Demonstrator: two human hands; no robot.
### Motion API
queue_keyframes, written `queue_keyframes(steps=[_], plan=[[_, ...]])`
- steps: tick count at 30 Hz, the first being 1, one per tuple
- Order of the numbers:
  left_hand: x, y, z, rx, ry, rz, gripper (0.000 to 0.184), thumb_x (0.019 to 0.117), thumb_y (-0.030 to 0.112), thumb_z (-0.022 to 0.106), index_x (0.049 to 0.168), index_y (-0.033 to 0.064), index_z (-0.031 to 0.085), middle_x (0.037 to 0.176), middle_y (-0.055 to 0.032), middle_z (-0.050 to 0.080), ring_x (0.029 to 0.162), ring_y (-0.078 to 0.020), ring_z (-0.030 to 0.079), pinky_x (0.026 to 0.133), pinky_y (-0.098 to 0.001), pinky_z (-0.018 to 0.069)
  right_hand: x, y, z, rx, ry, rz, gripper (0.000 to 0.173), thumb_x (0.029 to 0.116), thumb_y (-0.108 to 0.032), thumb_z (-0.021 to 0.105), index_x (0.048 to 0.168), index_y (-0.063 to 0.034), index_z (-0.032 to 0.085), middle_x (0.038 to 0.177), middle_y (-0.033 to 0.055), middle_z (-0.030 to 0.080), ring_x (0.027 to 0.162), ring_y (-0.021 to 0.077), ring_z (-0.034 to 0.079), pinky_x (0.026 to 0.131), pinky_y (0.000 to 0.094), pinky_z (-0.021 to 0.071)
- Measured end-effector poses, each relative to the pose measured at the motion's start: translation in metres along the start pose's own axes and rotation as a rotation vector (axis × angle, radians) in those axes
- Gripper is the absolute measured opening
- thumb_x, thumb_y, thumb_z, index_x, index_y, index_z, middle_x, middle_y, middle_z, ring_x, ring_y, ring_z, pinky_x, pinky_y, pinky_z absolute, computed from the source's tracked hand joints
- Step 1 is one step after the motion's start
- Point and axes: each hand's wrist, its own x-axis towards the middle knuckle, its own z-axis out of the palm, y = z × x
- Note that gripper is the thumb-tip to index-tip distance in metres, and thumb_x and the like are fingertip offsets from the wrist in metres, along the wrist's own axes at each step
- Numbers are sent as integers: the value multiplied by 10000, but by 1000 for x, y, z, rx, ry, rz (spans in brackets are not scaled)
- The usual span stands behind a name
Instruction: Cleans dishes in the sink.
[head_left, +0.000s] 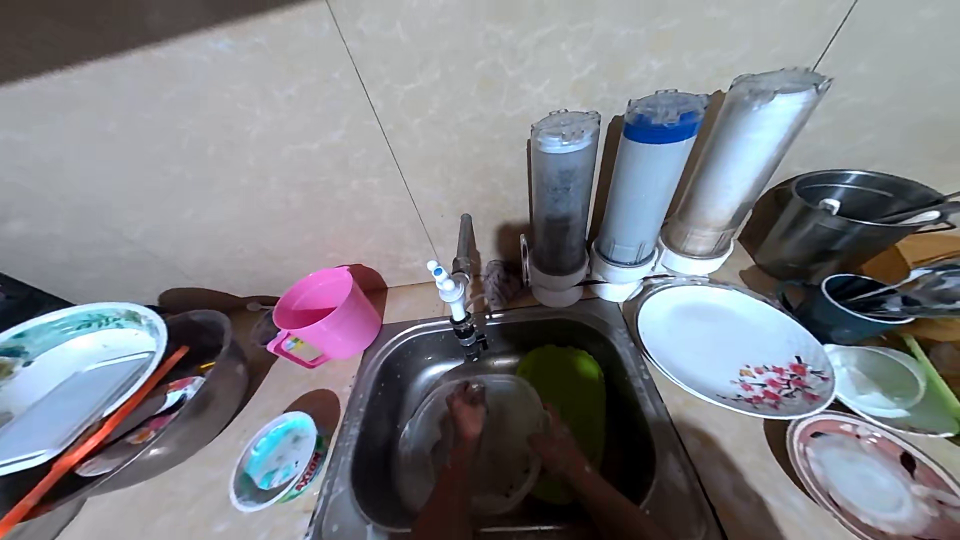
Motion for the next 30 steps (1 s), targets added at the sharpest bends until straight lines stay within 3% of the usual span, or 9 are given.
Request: queue_keyframes(steps=[2,5,9,14,19,23,25,27,30], plan=[[-7,10,2,-79,56,106,439,935,51,708,1295,-121,524,1244,-307,602,1098,-366,635,945,-473,536,0,-1,0,-27,-8,-12,698,964,-55,624,1579,-53,293,1405,289,532,1232,394,585,997,528,503],[-10,10,5,-60,92,321,231,881,-32,711,1087,-133,687,1151,-312,658,1089,-378,650,989,-471,518,1,1,4,-38,3,-37,709,949,-28,633,1575,-31,299,1434,293,511,1264,394,569,1029,522,487],[-4,2,19,-211,179,296,162,905,-22,684,1004,-149,672,975,-252,659,857,-261,637,809,-397,545,-4,3,7,-1,-32,-68,750,929,7,646,1577,-14,270,1467,287,478,1281,377,560,1031,502,498],[-32,15,33,-314,-103,440,120,889,-6,639,962,-87,690,955,-140,668,808,-123,651,728,-276,573,-2,7,7,14,-27,-103,768,925,-7,662,1579,10,260,1486,290,461,1315,364,536,1066,487,476],[3,-8,20,-193,106,362,169,923,-41,623,1022,-176,644,964,-257,669,824,-256,664,773,-405,575,-4,6,11,44,-55,-55,779,923,11,652,1589,-24,247,1486,293,451,1305,381,536,1041,513,487],[-29,12,31,-248,-77,482,161,903,3,628,991,-123,673,983,-194,660,858,-187,656,784,-339,573,-1,9,10,83,-30,-85,762,927,18,645,1583,-8,256,1467,285,474,1272,354,562,1022,486,504],[-19,-1,30,-220,-62,539,154,900,16,620,971,-101,689,957,-173,683,854,-179,669,791,-340,576,-3,13,10,101,-29,-88,755,920,9,662,1570,4,277,1458,285,482,1272,353,562,1031,487,501],[4,-20,19,-120,127,503,175,901,-30,605,1001,-155,677,967,-264,695,857,-294,697,806,-434,587,-6,11,9,62,-29,-119,750,907,19,668,1559,15,296,1460,282,484,1284,347,557,1045,476,494],[12,-20,7,3,273,308,228,956,-35,605,1121,-189,637,1147,-369,630,1065,-443,653,975,-513,528,-8,8,13,40,-23,-141,801,867,42,680,1561,28,281,1479,292,462,1326,352,523,1086,465,458]])
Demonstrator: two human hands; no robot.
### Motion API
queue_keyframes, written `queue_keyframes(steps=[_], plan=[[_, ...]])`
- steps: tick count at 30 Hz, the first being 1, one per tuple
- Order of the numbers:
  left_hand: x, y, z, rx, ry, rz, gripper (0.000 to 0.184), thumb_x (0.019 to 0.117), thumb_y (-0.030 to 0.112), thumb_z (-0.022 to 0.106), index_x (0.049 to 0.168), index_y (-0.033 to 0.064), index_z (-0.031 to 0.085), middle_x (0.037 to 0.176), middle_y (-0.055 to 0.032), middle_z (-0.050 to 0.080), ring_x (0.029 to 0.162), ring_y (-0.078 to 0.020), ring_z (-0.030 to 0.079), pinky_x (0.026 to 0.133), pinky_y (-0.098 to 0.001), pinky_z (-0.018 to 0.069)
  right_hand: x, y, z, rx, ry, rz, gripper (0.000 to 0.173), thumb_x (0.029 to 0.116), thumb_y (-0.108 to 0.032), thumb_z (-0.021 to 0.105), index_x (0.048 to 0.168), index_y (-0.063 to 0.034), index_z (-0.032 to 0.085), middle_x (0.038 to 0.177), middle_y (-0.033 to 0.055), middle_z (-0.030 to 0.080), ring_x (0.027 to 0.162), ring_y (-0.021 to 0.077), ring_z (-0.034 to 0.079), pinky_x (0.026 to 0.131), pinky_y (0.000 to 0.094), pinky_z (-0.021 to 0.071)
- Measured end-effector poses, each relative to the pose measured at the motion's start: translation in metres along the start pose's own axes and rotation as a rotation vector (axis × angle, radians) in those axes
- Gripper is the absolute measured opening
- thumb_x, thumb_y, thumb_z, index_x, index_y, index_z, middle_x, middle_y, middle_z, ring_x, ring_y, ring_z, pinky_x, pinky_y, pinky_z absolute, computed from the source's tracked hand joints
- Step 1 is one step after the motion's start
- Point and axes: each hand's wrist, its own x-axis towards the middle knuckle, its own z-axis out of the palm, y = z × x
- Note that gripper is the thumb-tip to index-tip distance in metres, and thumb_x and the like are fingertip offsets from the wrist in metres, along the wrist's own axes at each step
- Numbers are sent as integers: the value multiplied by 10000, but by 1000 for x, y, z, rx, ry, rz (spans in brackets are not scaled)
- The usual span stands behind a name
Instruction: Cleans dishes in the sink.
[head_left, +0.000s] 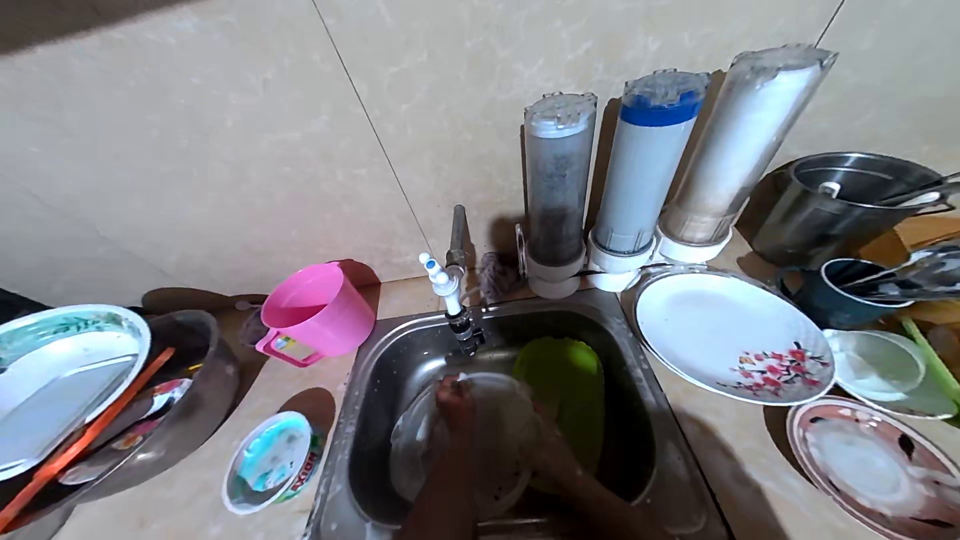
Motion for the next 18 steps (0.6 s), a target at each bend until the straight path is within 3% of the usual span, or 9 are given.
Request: queue_keyframes(steps=[4,7,9,12,15,18], plan=[[-29,23,19,-113,-79,138,214,953,19,607,1060,-156,669,1114,-315,653,988,-339,675,902,-419,561,6,-1,-2,0,2,44,771,904,24,670,1566,5,276,1446,278,500,1277,341,565,1046,466,495],[-26,16,15,-199,-147,185,230,866,-55,631,1071,-128,706,1223,-349,596,1139,-370,609,994,-417,515,7,-4,-8,6,-2,85,771,897,41,676,1560,-8,287,1411,289,515,1224,366,590,986,493,524],[-9,0,9,-227,-79,113,233,829,-89,679,1056,-125,717,1160,-323,632,1053,-327,642,919,-404,545,7,-4,-8,20,-23,98,769,912,24,662,1571,-35,270,1426,283,502,1212,370,594,957,503,537],[-1,11,3,-316,-47,-148,341,851,-69,693,1173,-145,609,1076,-244,655,910,-229,649,809,-377,560,6,-4,-8,35,-22,105,786,918,6,658,1587,-58,250,1433,284,498,1207,375,595,944,509,537],[-16,27,14,-436,-146,-18,266,799,-91,711,1043,-150,624,934,-138,687,823,-85,655,767,-256,569,9,0,-7,57,6,81,789,900,28,659,1578,-37,260,1428,290,501,1218,373,589,965,510,529],[-22,36,16,-408,-271,7,221,823,-41,706,1012,-103,608,903,-104,667,778,-79,643,718,-251,560,9,5,-7,82,11,54,780,904,40,654,1577,-11,263,1466,281,473,1281,349,551,1033,479,497]])
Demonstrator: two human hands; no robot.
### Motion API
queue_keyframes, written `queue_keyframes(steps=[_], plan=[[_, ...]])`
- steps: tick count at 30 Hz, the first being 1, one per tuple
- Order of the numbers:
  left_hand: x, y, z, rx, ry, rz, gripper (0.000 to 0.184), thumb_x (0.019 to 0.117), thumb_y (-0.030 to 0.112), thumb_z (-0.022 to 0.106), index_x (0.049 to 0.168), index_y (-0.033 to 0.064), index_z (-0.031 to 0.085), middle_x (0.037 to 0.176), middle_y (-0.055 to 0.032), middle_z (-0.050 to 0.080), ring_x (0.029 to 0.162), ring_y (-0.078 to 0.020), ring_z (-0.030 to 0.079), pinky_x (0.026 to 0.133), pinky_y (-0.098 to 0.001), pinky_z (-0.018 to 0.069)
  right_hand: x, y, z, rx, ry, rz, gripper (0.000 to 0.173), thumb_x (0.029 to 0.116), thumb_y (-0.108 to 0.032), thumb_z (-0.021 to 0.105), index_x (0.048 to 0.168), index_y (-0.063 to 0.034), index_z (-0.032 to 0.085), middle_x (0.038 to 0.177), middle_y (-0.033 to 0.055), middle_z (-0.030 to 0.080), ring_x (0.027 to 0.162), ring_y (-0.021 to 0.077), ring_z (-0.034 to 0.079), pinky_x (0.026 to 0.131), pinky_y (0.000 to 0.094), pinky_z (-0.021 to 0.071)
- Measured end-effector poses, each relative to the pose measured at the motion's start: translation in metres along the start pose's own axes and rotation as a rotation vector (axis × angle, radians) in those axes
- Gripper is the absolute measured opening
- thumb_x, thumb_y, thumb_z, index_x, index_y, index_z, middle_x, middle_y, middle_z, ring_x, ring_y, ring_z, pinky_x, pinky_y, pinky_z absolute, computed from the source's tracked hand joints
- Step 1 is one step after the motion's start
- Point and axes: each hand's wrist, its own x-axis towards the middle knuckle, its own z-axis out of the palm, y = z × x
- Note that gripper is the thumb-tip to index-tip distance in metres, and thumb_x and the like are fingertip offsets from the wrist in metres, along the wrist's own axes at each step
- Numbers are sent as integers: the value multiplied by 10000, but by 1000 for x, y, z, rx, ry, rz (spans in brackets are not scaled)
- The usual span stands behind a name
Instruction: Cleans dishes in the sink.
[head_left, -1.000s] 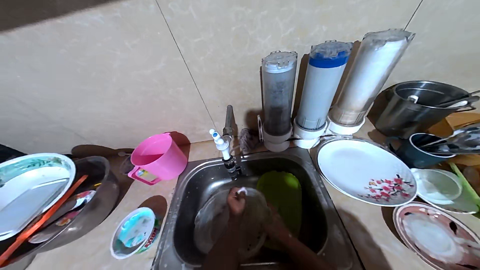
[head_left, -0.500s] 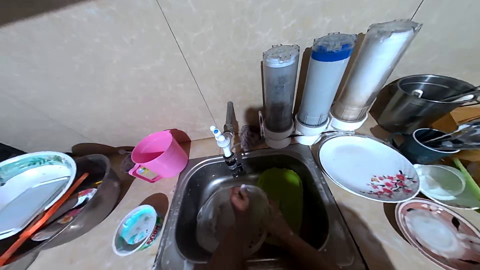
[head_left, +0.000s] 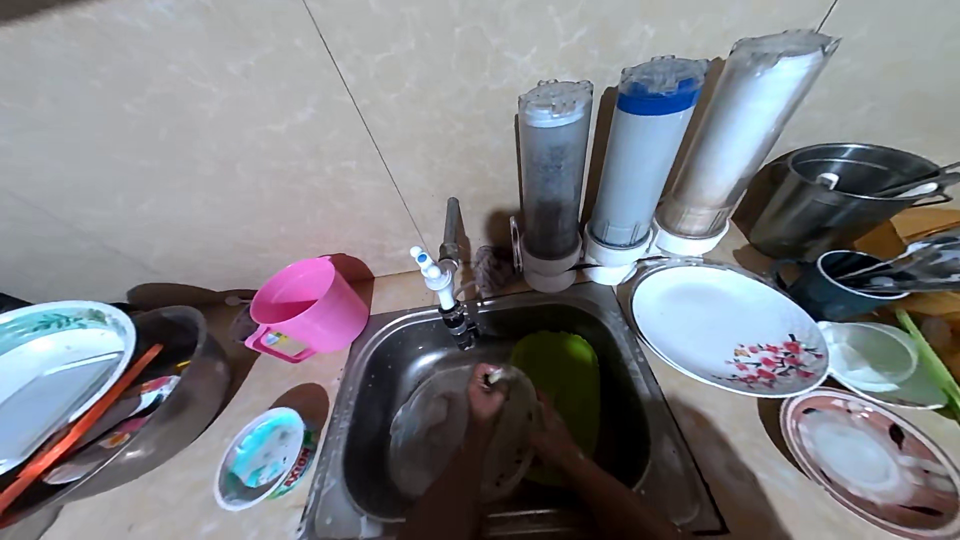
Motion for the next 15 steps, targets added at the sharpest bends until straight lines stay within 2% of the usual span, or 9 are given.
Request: queue_keyframes(steps=[2,4,6,9,12,15], plan=[[10,-7,-13,108,89,-69,263,863,-34,694,1079,-150,601,953,-191,670,823,-182,657,765,-348,571,-3,-2,0,-7,-11,-3,762,904,48,650,1567,-10,280,1456,281,478,1265,349,560,1012,480,509],[16,-8,-20,212,160,-142,276,895,-10,695,1109,-155,600,966,-250,664,829,-274,660,781,-439,561,-5,-3,2,-40,-24,-13,765,909,42,645,1572,-1,267,1483,289,452,1302,359,536,1043,479,488],[10,-2,-14,267,126,-47,214,877,-18,694,1028,-152,626,931,-239,670,817,-260,662,775,-412,560,-6,-5,6,-52,-18,-17,766,901,48,655,1564,8,274,1471,284,467,1296,349,542,1046,467,490],[2,3,-7,303,-6,129,139,848,-35,673,948,-131,661,957,-240,682,892,-276,671,836,-411,554,-6,-5,5,-59,-12,9,757,918,34,649,1570,-4,266,1443,287,493,1260,359,570,1011,480,512],[7,3,-16,406,-9,87,189,868,-23,696,1013,-144,684,1048,-297,696,1002,-374,691,936,-495,541,-2,-4,-1,-27,-23,40,778,923,28,653,1582,-18,242,1442,303,482,1240,380,574,985,494,520],[8,12,-23,506,-3,-11,224,870,-34,698,1074,-129,694,1147,-318,673,1105,-415,663,1013,-511,504,-1,-8,1,11,-2,88,780,910,44,652,1577,-56,260,1401,294,510,1179,386,601,920,515,543]])
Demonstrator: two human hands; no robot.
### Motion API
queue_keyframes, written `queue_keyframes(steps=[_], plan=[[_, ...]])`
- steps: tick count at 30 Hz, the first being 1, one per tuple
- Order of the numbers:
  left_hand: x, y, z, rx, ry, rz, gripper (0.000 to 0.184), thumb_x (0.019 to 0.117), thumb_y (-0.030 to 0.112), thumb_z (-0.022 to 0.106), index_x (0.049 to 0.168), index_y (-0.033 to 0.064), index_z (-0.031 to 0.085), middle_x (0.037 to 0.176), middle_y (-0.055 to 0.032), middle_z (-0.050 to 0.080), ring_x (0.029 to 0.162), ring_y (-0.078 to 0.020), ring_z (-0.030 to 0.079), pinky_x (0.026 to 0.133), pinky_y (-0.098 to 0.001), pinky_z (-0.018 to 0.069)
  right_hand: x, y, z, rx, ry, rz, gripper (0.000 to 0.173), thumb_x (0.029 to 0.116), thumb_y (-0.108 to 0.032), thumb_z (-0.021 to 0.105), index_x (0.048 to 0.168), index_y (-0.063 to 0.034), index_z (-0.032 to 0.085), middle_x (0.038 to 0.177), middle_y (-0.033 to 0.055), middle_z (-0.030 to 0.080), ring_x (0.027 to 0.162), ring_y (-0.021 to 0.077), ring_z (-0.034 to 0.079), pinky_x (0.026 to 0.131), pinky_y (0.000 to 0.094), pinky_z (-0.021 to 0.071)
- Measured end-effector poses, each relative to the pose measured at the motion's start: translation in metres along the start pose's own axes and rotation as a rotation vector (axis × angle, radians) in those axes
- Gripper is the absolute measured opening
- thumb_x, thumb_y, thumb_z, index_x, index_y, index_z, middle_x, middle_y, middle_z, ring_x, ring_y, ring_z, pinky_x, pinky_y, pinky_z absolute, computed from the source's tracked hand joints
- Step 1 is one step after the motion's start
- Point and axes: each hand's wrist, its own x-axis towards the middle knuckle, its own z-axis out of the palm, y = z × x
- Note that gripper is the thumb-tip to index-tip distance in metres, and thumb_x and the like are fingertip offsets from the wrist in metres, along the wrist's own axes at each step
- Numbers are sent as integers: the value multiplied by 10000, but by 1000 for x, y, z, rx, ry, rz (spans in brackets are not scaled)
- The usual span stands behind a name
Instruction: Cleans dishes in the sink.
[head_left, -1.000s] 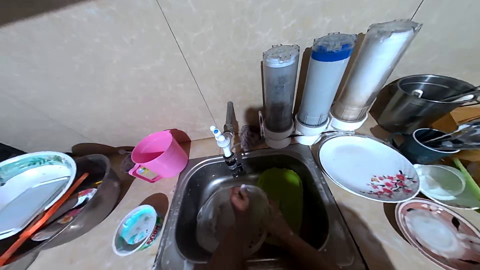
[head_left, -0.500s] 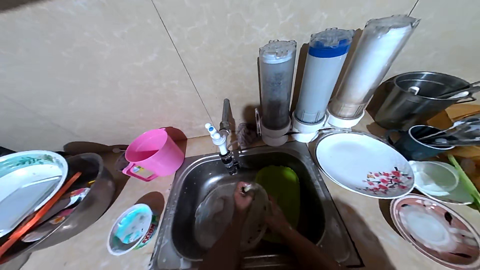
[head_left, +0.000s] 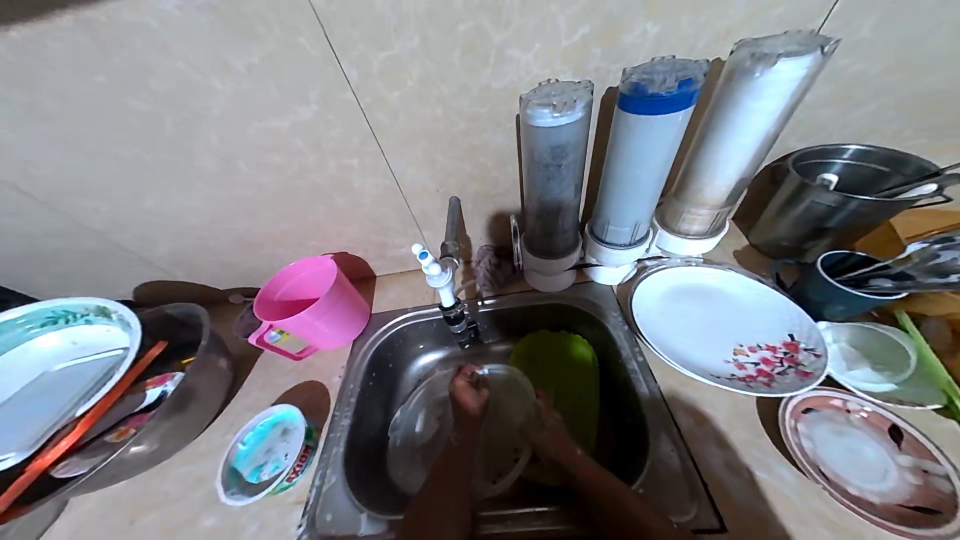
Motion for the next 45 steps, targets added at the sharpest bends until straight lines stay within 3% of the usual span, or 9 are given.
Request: queue_keyframes(steps=[9,17,23,27,32,36,39,42,45], plan=[[4,-6,2,-188,83,-161,209,901,-28,660,1080,-136,661,1031,-264,687,934,-305,678,878,-449,548,-3,-4,-4,-112,-1,-21,740,951,-6,630,1591,-53,260,1455,281,491,1264,375,566,1013,508,498],[-9,19,10,-135,-83,242,145,845,-65,673,972,-120,716,1034,-271,708,1022,-363,684,943,-478,543,-3,3,-1,-162,3,-111,749,935,-4,651,1576,16,266,1507,280,447,1335,352,522,1080,468,463],[11,-10,-1,-82,36,76,172,829,-77,699,984,-149,699,1153,-347,639,1123,-426,623,1004,-490,500,-5,0,2,-183,-39,-164,775,915,21,655,1578,29,252,1534,271,422,1392,324,475,1139,432,412],[-3,10,6,-174,-27,218,144,816,-90,684,951,-133,710,1036,-281,696,1022,-349,673,934,-459,541,-5,3,3,-178,-24,-170,804,915,11,664,1586,41,222,1537,288,413,1389,338,481,1134,435,417],[21,-31,-7,-184,83,-40,179,880,-62,670,1034,-154,675,1091,-293,668,989,-313,665,911,-428,544,-8,2,1,-188,-55,-234,794,913,21,654,1578,65,223,1570,286,368,1439,319,422,1181,403,362],[-2,-2,0,-199,-12,236,146,822,-60,692,948,-130,711,1011,-268,703,1007,-322,679,938,-437,542,-5,5,3,-160,-60,-192,830,911,12,668,1594,37,196,1555,282,391,1404,329,466,1147,431,413],[-15,17,4,-321,-189,350,118,790,-40,708,906,-59,726,977,-155,692,1005,-202,634,912,-340,525,-1,5,-4,-139,-46,-159,799,909,22,660,1585,31,236,1556,278,387,1385,343,476,1119,452,435],[-5,2,0,-373,-202,279,110,829,-51,671,927,-78,713,960,-135,701,964,-149,642,898,-310,529,-3,1,-4,-167,-58,-142,771,914,17,663,1575,33,268,1536,285,410,1373,349,487,1111,458,439],[14,-29,-7,-288,6,78,158,872,-79,643,1002,-166,666,1035,-262,689,965,-263,671,904,-395,549,-6,0,0,-182,-62,-157,795,922,8,662,1593,19,236,1533,281,426,1388,337,482,1139,442,416]])
